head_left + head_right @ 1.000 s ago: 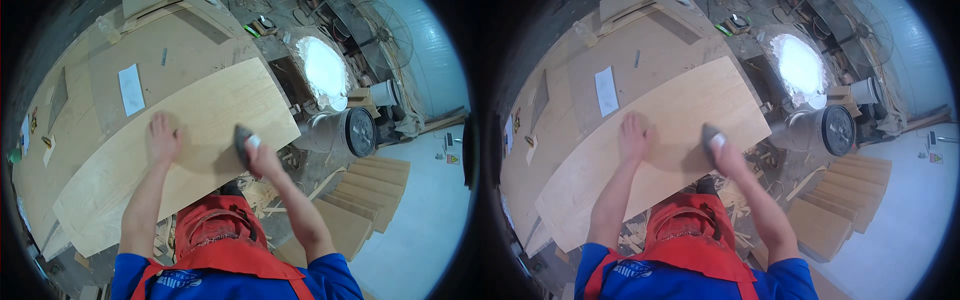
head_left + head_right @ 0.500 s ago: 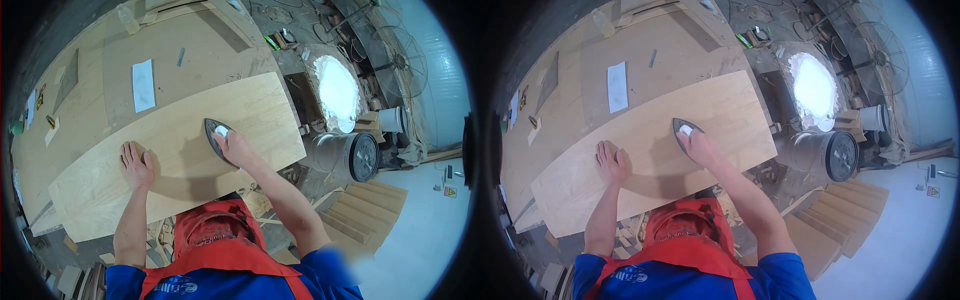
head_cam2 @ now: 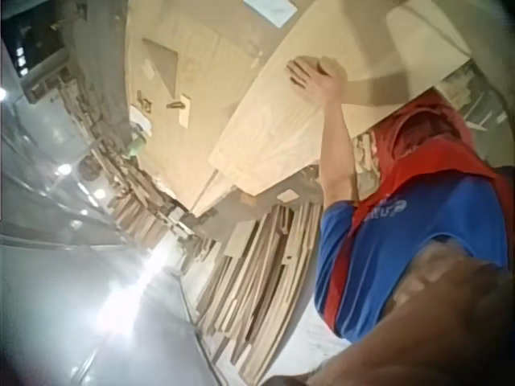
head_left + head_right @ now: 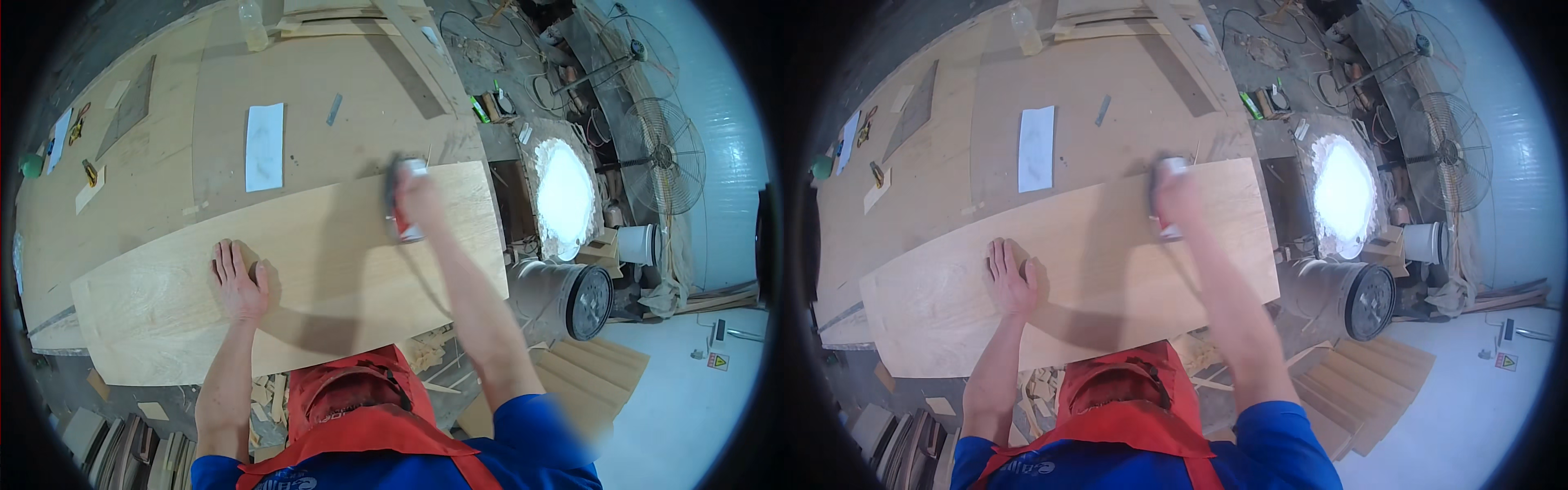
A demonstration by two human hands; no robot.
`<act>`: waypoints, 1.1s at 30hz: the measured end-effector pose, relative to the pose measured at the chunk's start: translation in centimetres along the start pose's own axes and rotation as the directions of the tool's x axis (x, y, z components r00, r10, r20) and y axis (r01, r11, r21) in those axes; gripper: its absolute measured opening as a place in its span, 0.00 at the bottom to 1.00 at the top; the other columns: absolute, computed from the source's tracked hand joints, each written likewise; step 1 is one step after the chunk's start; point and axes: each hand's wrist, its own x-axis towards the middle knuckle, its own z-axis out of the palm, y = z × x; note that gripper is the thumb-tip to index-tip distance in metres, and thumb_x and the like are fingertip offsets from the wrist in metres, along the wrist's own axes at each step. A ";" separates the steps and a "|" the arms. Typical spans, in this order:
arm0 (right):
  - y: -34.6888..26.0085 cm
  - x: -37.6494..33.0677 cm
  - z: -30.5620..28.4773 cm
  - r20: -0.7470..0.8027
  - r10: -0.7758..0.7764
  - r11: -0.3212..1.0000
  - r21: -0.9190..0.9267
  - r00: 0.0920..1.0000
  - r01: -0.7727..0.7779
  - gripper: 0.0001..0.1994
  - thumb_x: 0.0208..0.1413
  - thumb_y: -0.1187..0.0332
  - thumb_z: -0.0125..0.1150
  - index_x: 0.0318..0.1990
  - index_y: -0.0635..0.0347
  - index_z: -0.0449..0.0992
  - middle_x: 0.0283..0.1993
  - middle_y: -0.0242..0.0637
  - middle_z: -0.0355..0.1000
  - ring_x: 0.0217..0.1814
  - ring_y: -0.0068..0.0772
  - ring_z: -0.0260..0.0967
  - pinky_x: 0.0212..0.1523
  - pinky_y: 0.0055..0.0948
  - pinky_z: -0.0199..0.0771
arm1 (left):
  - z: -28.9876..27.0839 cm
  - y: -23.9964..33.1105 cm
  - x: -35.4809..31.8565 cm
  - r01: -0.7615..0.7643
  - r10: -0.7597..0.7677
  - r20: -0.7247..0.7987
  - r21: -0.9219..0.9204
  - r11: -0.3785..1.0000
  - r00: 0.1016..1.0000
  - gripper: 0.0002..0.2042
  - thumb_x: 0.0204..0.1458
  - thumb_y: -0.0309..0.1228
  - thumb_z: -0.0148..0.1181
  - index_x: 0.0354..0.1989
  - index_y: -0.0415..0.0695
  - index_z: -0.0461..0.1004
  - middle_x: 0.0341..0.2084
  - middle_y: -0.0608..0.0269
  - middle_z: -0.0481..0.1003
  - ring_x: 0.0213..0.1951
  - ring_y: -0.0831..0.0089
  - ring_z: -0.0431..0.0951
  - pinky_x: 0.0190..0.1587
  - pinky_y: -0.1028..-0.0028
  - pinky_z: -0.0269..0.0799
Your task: Sanding a wooden panel with an orbital sander and using an iron for veneer/edge-banding work.
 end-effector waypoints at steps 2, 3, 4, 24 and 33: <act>-4.5 -2.8 3.1 0.164 -0.187 0.982 0.030 0.969 0.184 0.37 0.73 0.39 0.42 0.36 0.69 0.83 0.36 0.64 0.79 0.44 0.67 0.80 0.46 0.60 0.78 | 0.3 0.9 0.6 -0.014 0.014 -0.013 -0.007 1.000 1.000 0.34 0.66 0.45 0.52 0.75 0.37 0.58 0.77 0.44 0.55 0.79 0.47 0.50 0.79 0.44 0.43; -6.0 -3.1 4.7 0.228 -0.275 0.961 0.047 0.934 0.272 0.36 0.74 0.41 0.41 0.40 0.69 0.83 0.38 0.63 0.80 0.45 0.68 0.80 0.50 0.60 0.78 | 0.5 1.4 0.9 -0.030 0.030 -0.014 -0.011 1.000 0.999 0.33 0.66 0.44 0.53 0.75 0.37 0.58 0.76 0.44 0.56 0.79 0.46 0.51 0.79 0.45 0.44; -7.8 -3.6 5.4 0.285 -0.340 0.939 0.053 0.896 0.339 0.35 0.74 0.41 0.41 0.41 0.68 0.83 0.40 0.62 0.81 0.45 0.69 0.80 0.49 0.60 0.78 | 0.5 1.2 0.8 -0.038 0.038 -0.013 -0.005 0.999 0.999 0.33 0.66 0.43 0.53 0.75 0.38 0.58 0.76 0.44 0.57 0.78 0.46 0.52 0.78 0.46 0.45; 7.9 14.7 -10.0 -0.111 0.163 0.986 -0.027 0.980 -0.167 0.38 0.74 0.45 0.38 0.20 0.67 0.77 0.16 0.46 0.73 0.18 0.46 0.76 0.28 0.44 0.77 | -0.6 0.6 1.0 -0.007 0.008 0.021 -0.075 0.997 1.000 0.34 0.66 0.41 0.53 0.74 0.32 0.57 0.76 0.40 0.55 0.79 0.44 0.50 0.79 0.42 0.42; -16.5 -4.5 15.2 0.230 -0.377 0.916 -0.047 0.897 0.398 0.33 0.74 0.45 0.41 0.41 0.70 0.82 0.41 0.65 0.80 0.48 0.68 0.79 0.52 0.60 0.78 | 1.0 -2.4 0.7 -0.072 0.076 0.008 -0.231 0.970 0.997 0.36 0.65 0.44 0.54 0.75 0.31 0.56 0.76 0.38 0.54 0.80 0.45 0.48 0.80 0.44 0.39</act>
